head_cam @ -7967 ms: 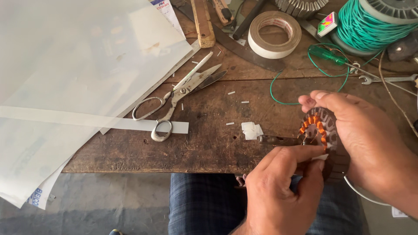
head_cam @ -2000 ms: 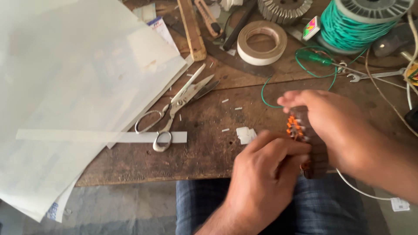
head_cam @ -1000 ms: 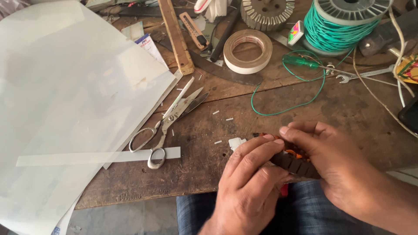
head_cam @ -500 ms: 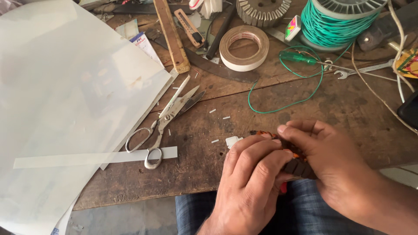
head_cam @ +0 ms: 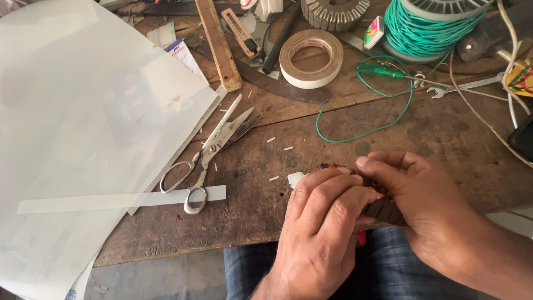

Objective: The person winds copper wire by hand around the slots of a motor armature. They rotate the armature and continue wrapping the wire into the grooves, occasionally adjusting the position of the component.

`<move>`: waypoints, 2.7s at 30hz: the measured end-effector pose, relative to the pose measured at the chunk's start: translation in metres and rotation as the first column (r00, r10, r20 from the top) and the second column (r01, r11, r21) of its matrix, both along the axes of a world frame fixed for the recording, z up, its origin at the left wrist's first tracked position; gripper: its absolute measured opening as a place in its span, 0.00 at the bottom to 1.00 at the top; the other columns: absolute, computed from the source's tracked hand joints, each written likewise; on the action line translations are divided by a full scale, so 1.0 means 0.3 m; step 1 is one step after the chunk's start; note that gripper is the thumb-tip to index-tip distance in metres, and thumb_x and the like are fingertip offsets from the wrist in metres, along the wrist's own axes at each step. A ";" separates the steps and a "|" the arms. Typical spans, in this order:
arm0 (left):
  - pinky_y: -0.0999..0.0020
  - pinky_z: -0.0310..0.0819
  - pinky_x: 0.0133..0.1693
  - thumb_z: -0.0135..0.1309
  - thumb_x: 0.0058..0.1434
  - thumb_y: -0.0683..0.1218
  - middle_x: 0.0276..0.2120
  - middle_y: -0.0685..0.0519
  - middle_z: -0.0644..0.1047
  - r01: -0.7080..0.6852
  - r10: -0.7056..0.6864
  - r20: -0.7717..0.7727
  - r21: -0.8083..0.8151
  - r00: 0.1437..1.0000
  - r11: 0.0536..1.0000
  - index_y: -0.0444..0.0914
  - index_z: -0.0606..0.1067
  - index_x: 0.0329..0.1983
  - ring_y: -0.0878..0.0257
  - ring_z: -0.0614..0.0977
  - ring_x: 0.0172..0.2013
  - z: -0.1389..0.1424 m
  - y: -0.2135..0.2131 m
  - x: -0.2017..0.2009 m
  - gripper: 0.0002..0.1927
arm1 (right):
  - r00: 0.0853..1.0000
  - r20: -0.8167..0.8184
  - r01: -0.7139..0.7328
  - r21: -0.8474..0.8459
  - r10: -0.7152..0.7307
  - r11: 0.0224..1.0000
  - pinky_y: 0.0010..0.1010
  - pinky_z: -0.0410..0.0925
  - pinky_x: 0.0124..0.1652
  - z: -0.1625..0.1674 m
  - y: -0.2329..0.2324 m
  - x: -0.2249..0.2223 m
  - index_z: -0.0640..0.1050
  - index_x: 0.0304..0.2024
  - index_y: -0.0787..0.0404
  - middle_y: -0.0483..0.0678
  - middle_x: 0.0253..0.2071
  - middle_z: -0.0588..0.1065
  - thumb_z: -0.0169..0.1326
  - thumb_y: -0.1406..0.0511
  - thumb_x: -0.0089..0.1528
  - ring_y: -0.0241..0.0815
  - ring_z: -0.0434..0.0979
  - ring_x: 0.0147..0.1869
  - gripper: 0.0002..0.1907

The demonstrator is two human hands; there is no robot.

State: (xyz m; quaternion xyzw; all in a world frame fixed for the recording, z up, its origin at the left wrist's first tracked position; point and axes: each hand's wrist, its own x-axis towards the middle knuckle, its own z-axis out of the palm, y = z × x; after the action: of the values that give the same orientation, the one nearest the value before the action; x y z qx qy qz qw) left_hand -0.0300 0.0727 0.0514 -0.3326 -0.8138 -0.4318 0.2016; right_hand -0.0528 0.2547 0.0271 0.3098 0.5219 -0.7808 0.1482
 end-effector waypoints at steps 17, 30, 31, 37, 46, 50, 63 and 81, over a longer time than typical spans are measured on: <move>0.53 0.66 0.68 0.60 0.65 0.43 0.70 0.39 0.64 0.020 -0.032 0.354 0.038 0.935 0.999 0.40 0.64 0.71 0.41 0.67 0.72 0.059 0.001 -0.031 0.31 | 0.990 0.141 -0.040 0.188 0.014 0.981 0.34 0.68 0.41 0.097 0.054 0.017 0.80 0.46 0.63 0.48 0.40 0.80 0.53 0.59 0.71 0.41 0.77 0.41 0.13; 0.52 0.56 0.70 0.52 0.59 0.42 0.77 0.34 0.49 0.200 -0.226 0.711 0.122 0.666 0.972 0.42 0.49 0.80 0.42 0.53 0.77 0.081 0.013 -0.068 0.45 | 0.987 0.137 -0.103 0.172 0.080 0.980 0.40 0.69 0.52 0.140 0.070 0.098 0.81 0.56 0.65 0.51 0.45 0.81 0.49 0.60 0.70 0.43 0.78 0.48 0.19; 0.51 0.55 0.70 0.52 0.60 0.42 0.77 0.33 0.49 0.206 -0.203 0.703 0.083 0.681 0.975 0.42 0.48 0.80 0.41 0.51 0.77 0.084 0.023 -0.076 0.46 | 0.990 0.121 -0.091 0.161 0.072 0.983 0.40 0.69 0.52 0.135 0.075 0.099 0.80 0.56 0.65 0.51 0.45 0.81 0.49 0.60 0.70 0.43 0.78 0.48 0.19; 0.54 0.62 0.67 0.53 0.57 0.45 0.74 0.36 0.55 0.265 -0.217 0.716 0.047 0.663 0.963 0.40 0.49 0.79 0.43 0.60 0.73 0.104 0.055 -0.132 0.47 | 0.995 0.028 -0.093 0.057 0.091 0.994 0.36 0.69 0.51 0.084 0.111 0.094 0.79 0.57 0.65 0.50 0.45 0.81 0.50 0.57 0.70 0.40 0.78 0.47 0.21; 0.56 0.67 0.62 0.55 0.50 0.48 0.66 0.43 0.63 0.160 -0.066 0.857 -0.019 0.510 0.987 0.48 0.60 0.73 0.49 0.66 0.67 0.163 0.105 -0.154 0.44 | 0.994 -0.063 -0.087 0.018 0.088 0.996 0.35 0.68 0.49 0.036 0.132 0.087 0.76 0.61 0.66 0.50 0.44 0.81 0.53 0.56 0.69 0.38 0.77 0.46 0.24; 0.56 0.69 0.60 0.55 0.49 0.49 0.65 0.44 0.63 0.157 -0.030 0.867 -0.057 0.498 0.986 0.48 0.59 0.73 0.50 0.68 0.65 0.168 0.120 -0.156 0.44 | 0.996 -0.040 -0.077 0.017 0.078 0.997 0.33 0.68 0.49 0.028 0.138 0.088 0.76 0.60 0.66 0.50 0.43 0.81 0.53 0.56 0.68 0.37 0.77 0.46 0.25; 0.59 0.73 0.58 0.55 0.50 0.45 0.58 0.42 0.68 0.152 -0.166 0.859 0.104 0.484 0.983 0.44 0.60 0.73 0.51 0.72 0.60 0.146 0.106 -0.160 0.44 | 1.000 0.007 -0.026 0.084 0.026 0.996 0.27 0.66 0.41 0.032 0.124 0.085 0.76 0.52 0.62 0.45 0.36 0.79 0.53 0.55 0.64 0.32 0.74 0.37 0.20; 0.59 0.74 0.55 0.53 0.51 0.46 0.57 0.44 0.68 0.195 -0.098 0.895 0.013 0.434 0.981 0.43 0.60 0.72 0.54 0.74 0.56 0.156 0.110 -0.196 0.41 | 1.000 0.003 -0.004 0.071 0.004 0.997 0.29 0.67 0.41 0.054 0.102 0.074 0.76 0.50 0.63 0.46 0.35 0.78 0.52 0.55 0.65 0.34 0.74 0.38 0.20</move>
State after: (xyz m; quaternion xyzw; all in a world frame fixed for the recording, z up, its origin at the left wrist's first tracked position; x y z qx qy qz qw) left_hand -0.0889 0.1056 0.0981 -0.1346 -0.7850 -0.5197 -0.3092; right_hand -0.0307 0.2854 0.0431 0.3150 0.5496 -0.7611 0.1396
